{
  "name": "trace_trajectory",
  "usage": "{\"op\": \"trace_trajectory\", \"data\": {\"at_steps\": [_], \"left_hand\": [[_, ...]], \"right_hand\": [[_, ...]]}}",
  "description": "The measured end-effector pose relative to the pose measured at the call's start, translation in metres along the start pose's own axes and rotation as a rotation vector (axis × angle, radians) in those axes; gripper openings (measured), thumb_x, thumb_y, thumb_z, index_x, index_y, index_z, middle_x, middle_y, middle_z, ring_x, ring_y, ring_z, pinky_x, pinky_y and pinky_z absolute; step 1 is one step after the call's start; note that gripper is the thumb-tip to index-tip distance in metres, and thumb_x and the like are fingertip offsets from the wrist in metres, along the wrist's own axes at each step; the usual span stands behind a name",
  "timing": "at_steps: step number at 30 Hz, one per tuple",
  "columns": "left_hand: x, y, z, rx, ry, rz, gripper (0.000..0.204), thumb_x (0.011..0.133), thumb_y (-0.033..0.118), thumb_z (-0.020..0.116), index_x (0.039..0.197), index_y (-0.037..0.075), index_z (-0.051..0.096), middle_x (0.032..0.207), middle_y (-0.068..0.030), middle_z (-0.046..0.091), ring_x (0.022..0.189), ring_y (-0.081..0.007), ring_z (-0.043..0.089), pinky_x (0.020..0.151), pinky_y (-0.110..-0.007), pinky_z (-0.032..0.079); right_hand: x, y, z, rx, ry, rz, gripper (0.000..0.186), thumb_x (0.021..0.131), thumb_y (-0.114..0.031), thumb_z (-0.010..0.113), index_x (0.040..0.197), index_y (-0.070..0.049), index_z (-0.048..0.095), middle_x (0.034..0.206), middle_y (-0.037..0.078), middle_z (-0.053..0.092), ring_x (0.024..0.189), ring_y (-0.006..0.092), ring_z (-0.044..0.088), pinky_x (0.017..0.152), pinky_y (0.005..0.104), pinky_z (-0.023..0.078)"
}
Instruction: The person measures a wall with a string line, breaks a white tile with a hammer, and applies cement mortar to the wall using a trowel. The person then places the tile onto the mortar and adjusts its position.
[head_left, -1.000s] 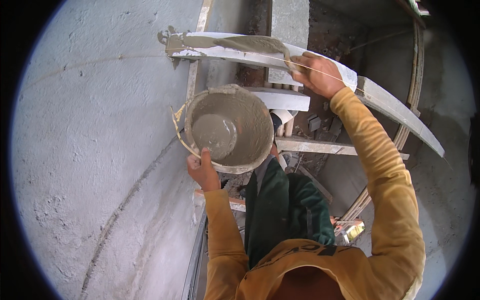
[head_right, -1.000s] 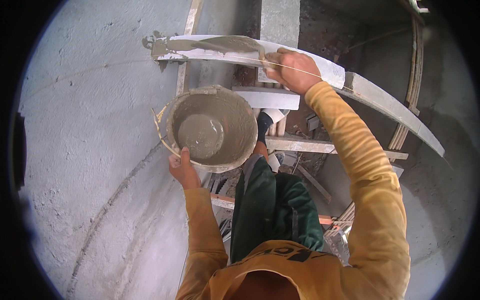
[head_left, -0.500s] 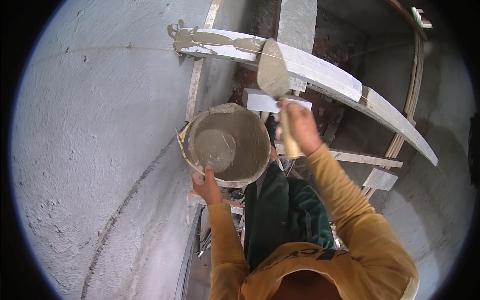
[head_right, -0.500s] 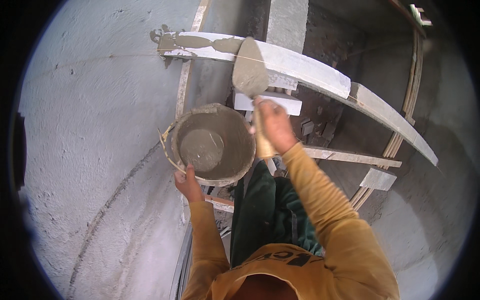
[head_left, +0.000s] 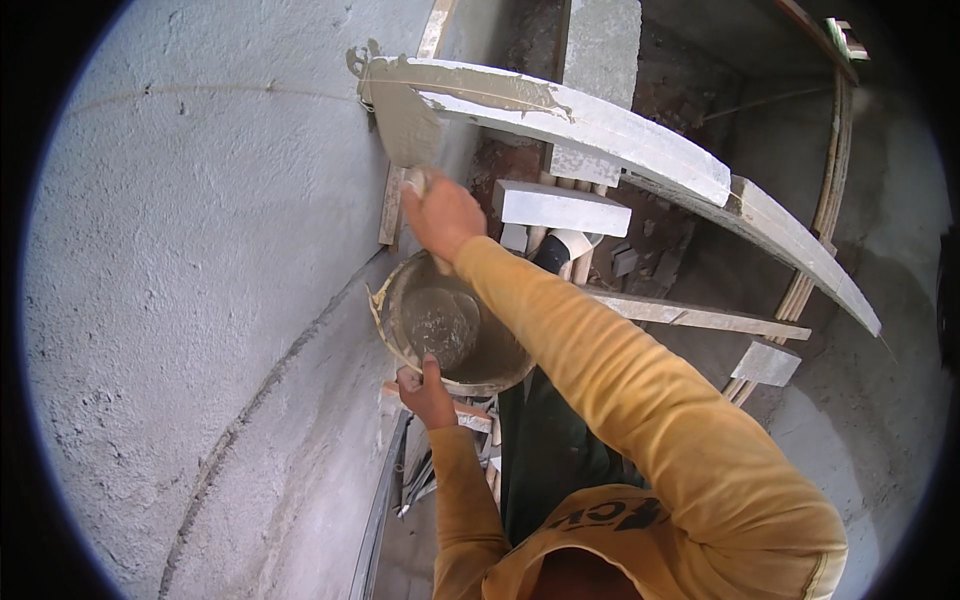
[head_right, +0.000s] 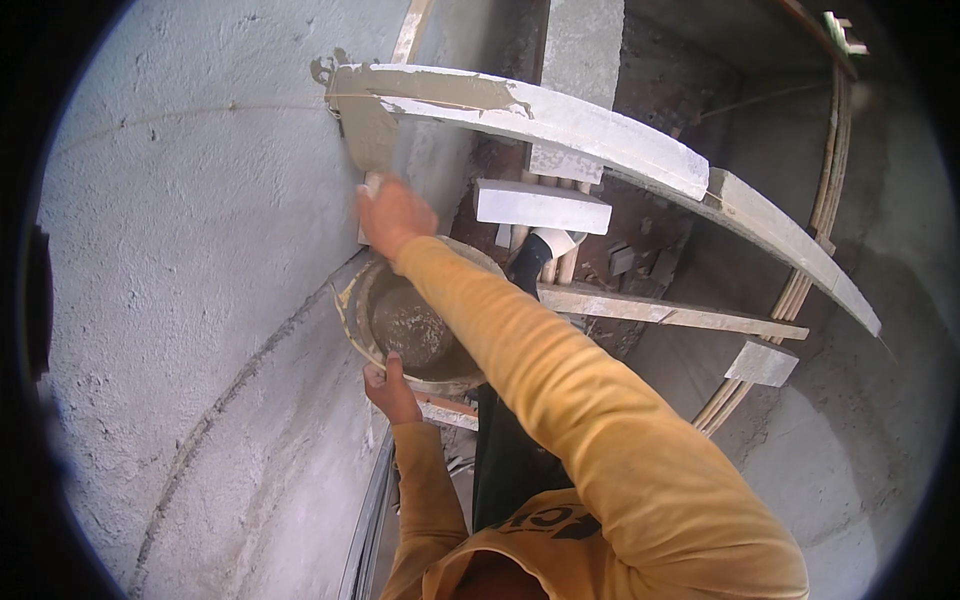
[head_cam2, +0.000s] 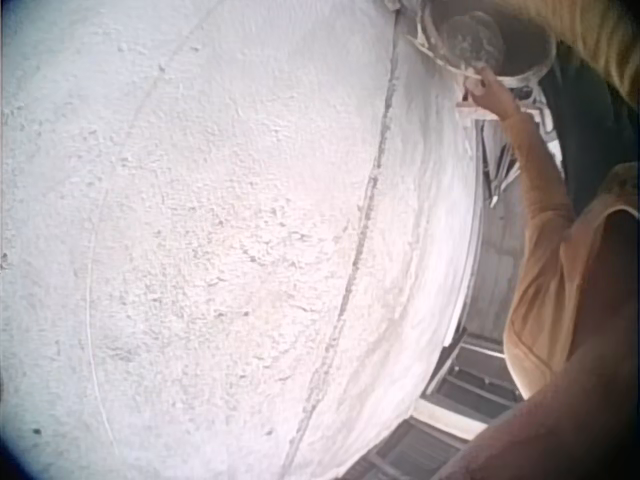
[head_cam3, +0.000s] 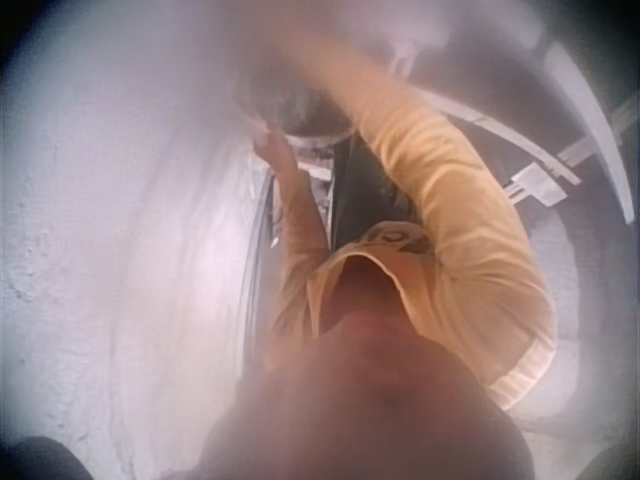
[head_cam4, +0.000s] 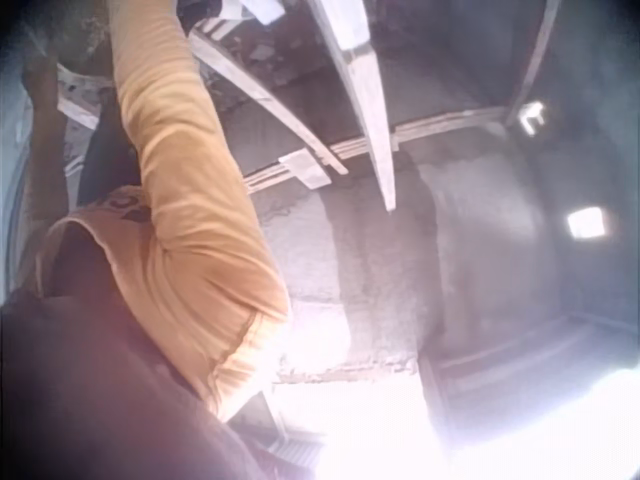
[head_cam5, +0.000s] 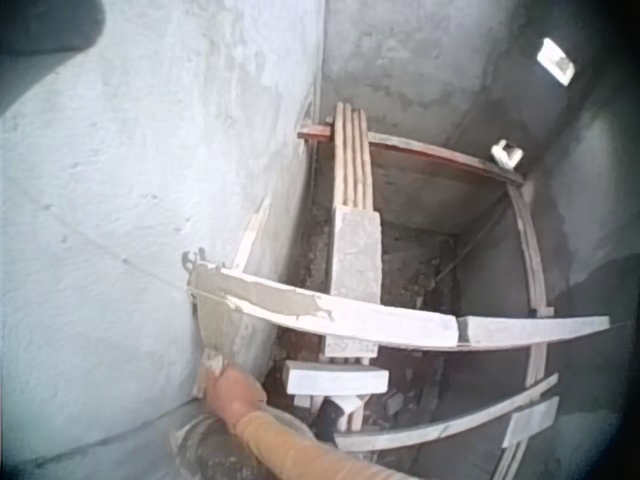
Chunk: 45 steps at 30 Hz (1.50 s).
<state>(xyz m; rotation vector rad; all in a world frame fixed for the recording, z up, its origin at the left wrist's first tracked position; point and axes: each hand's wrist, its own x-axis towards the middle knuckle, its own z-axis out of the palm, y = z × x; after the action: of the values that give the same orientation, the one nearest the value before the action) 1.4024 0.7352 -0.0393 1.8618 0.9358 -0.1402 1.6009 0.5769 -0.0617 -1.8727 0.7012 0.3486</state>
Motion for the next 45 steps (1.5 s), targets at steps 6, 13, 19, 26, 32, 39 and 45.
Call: {"op": "trace_trajectory", "data": {"at_steps": [6, 13, 19, 26, 32, 39, 45], "left_hand": [[0.004, -0.005, 0.011, 0.019, 0.004, 0.061, 0.022, 0.084, 0.013, 0.065, 0.076, 0.002, 0.048, 0.076, -0.0023, 0.052, 0.069, -0.0111, 0.044, 0.064, -0.027, 0.039], [0.013, 0.017, 0.032, 0.070, -0.049, 0.036, 0.012, 0.085, 0.009, 0.063, 0.087, -0.002, 0.057, 0.085, -0.0039, 0.058, 0.075, -0.0115, 0.050, 0.071, -0.027, 0.042], [0.018, 0.048, 0.056, 0.042, -0.110, 0.120, 0.016, 0.084, 0.012, 0.067, 0.083, -0.001, 0.057, 0.078, -0.0031, 0.056, 0.071, -0.0098, 0.048, 0.066, -0.026, 0.041], [0.006, 0.092, 0.072, 0.282, -0.196, 0.338, 0.018, 0.083, 0.014, 0.068, 0.077, 0.000, 0.058, 0.067, -0.0012, 0.056, 0.062, -0.0083, 0.046, 0.059, -0.027, 0.042], [-0.011, 0.108, 0.093, 0.347, -0.252, 0.428, 0.022, 0.079, 0.015, 0.072, 0.073, 0.001, 0.056, 0.057, -0.0017, 0.051, 0.054, -0.0085, 0.044, 0.052, -0.028, 0.040], [0.008, 0.090, 0.085, 0.175, -0.284, 0.384, 0.016, 0.083, 0.011, 0.069, 0.080, 0.001, 0.057, 0.073, -0.0011, 0.056, 0.067, -0.0074, 0.048, 0.062, -0.024, 0.042], [0.035, 0.077, 0.079, -0.135, -0.156, 0.127, 0.012, 0.085, 0.008, 0.067, 0.086, 0.001, 0.056, 0.083, -0.0022, 0.058, 0.073, -0.0078, 0.050, 0.068, -0.023, 0.042]], "right_hand": [[-0.031, 0.081, -0.073, -0.055, 0.023, -0.116, 0.046, 0.093, -0.040, 0.052, 0.116, 0.000, 0.058, 0.088, 0.024, 0.066, 0.082, 0.0376, 0.065, 0.074, 0.0428, 0.051], [-0.072, 0.133, -0.171, -0.251, -0.043, -0.165, 0.040, 0.091, -0.033, 0.057, 0.110, 0.002, 0.058, 0.084, 0.022, 0.064, 0.077, 0.0394, 0.063, 0.069, 0.0429, 0.050], [-0.089, 0.135, -0.191, -0.636, -0.360, -0.300, 0.037, 0.088, -0.029, 0.058, 0.110, 0.001, 0.056, 0.087, 0.022, 0.065, 0.079, 0.0390, 0.063, 0.068, 0.0455, 0.051], [-0.051, 0.145, -0.155, -0.874, -0.456, -0.431, 0.032, 0.087, -0.026, 0.051, 0.104, 0.000, 0.057, 0.087, 0.021, 0.065, 0.077, 0.0354, 0.066, 0.068, 0.0458, 0.053], [-0.053, 0.151, -0.113, -0.930, -0.617, -0.380, 0.030, 0.086, -0.027, 0.052, 0.096, -0.001, 0.061, 0.083, 0.021, 0.066, 0.073, 0.0353, 0.066, 0.064, 0.0460, 0.053], [-0.054, 0.141, -0.152, -0.277, -1.132, 0.096, 0.049, 0.088, -0.041, 0.055, 0.113, 0.000, 0.062, 0.090, 0.012, 0.069, 0.079, 0.0248, 0.066, 0.073, 0.0369, 0.054], [-0.042, 0.092, -0.205, 0.182, -0.975, 0.199, 0.048, 0.088, -0.038, 0.058, 0.116, 0.000, 0.061, 0.084, 0.004, 0.066, 0.068, 0.0147, 0.062, 0.058, 0.0287, 0.055]]}}
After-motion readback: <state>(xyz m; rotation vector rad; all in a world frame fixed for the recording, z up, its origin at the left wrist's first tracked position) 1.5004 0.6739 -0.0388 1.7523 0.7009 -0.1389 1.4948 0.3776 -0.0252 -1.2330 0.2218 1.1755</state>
